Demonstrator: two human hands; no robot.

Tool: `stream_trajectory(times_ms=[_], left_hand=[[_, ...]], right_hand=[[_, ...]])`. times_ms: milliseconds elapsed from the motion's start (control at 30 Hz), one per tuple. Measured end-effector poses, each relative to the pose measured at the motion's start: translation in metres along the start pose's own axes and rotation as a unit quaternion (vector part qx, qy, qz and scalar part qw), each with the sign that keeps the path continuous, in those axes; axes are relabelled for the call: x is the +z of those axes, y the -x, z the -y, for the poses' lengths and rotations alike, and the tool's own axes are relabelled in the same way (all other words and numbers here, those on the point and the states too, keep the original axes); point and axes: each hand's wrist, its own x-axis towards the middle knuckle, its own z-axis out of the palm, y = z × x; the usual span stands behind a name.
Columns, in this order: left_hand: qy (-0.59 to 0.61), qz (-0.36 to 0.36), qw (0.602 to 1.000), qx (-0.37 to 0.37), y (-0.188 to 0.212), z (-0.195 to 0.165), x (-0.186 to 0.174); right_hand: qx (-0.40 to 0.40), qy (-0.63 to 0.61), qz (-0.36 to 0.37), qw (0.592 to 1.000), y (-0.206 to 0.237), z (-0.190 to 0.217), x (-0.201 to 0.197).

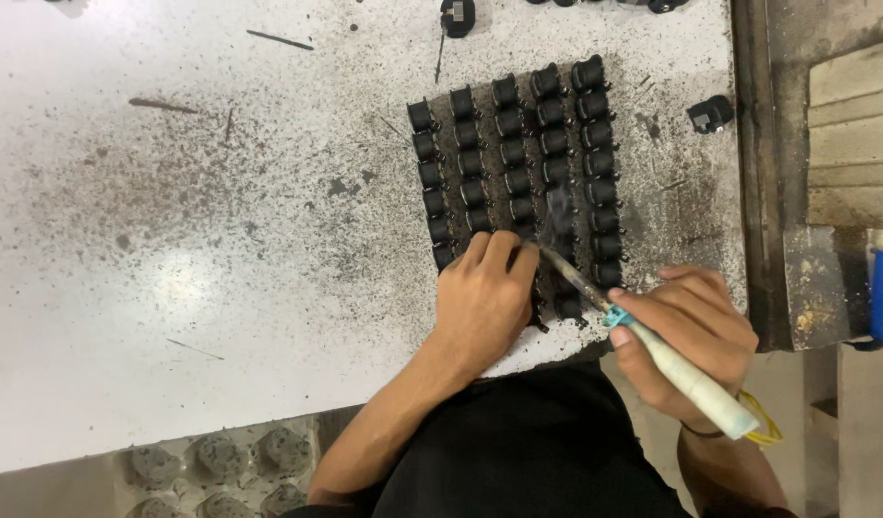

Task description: The person picks small black electronic components from piles and a plastic tray and arranges them in a grid on the workbench. They then use a soldering iron to solder the leads of the components row by row, working through the arranged grid.

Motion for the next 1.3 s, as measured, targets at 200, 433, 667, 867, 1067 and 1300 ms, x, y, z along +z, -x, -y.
stream_trajectory(times_ms=[200,433,667,867,1067,1300], left_hand=[[0.002,0.004,1.0,-0.005,-0.004,0.004,0.005],[-0.015,0.032,0.999,-0.017,-0.001,-0.012,-0.03],[-0.061,-0.059,0.996,0.005,-0.024,0.008,-0.038],[-0.037,-0.036,0.999,-0.008,-0.022,0.019,-0.006],[-0.032,-0.025,0.999,0.001,-0.018,0.021,0.004],[-0.02,-0.008,1.0,0.007,-0.021,0.022,0.01]], right_hand=[[-0.038,0.06,0.037,0.997,-0.018,0.019,-0.002],[-0.006,-0.034,-0.018,0.999,0.003,-0.027,-0.004],[0.089,-0.204,-0.11,0.969,0.025,-0.051,0.015],[0.081,-0.173,-0.097,0.977,0.02,-0.045,0.013],[0.067,-0.157,-0.063,0.983,0.004,-0.038,0.011],[0.011,-0.052,0.008,0.999,-0.023,-0.019,-0.001]])
